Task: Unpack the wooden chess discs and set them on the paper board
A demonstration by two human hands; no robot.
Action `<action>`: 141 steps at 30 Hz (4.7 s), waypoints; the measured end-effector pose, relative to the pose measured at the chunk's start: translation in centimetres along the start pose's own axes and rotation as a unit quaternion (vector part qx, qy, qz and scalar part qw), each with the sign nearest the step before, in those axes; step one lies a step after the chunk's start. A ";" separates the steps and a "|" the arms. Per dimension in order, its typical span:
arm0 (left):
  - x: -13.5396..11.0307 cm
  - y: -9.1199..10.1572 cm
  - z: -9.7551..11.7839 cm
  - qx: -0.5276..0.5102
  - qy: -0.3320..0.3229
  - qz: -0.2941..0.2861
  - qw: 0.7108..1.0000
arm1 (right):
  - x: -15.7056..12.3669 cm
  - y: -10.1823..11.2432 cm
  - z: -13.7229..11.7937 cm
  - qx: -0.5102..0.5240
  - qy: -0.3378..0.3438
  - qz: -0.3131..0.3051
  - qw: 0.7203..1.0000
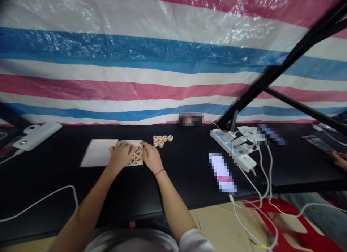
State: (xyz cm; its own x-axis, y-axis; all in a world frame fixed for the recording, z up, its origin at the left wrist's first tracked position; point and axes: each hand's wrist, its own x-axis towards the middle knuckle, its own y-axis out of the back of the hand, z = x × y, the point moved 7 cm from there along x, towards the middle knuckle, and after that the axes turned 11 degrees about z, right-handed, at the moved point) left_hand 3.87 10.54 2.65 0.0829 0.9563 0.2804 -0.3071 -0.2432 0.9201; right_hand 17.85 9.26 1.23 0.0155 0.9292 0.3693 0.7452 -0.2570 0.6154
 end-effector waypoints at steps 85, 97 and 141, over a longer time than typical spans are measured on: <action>-1.3 2.1 -0.1 -0.265 -0.107 0.152 0.946 | -0.7 8.0 7.5 -0.218 -0.197 0.157 0.943; -0.9 1.9 -0.8 -0.254 -0.093 0.136 0.953 | -0.5 7.3 8.0 -0.163 -0.156 0.177 0.958; 0.1 1.6 -1.7 -0.094 -0.055 0.132 0.985 | -0.2 7.9 5.2 -0.110 -0.087 0.231 0.963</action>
State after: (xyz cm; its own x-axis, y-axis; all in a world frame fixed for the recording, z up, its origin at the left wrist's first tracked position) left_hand 1.80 10.50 3.74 0.0760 0.8380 0.5403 -0.5011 -0.4364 0.7473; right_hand 27.19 8.42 2.43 0.4368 0.7281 0.5283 0.4734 -0.6855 0.5532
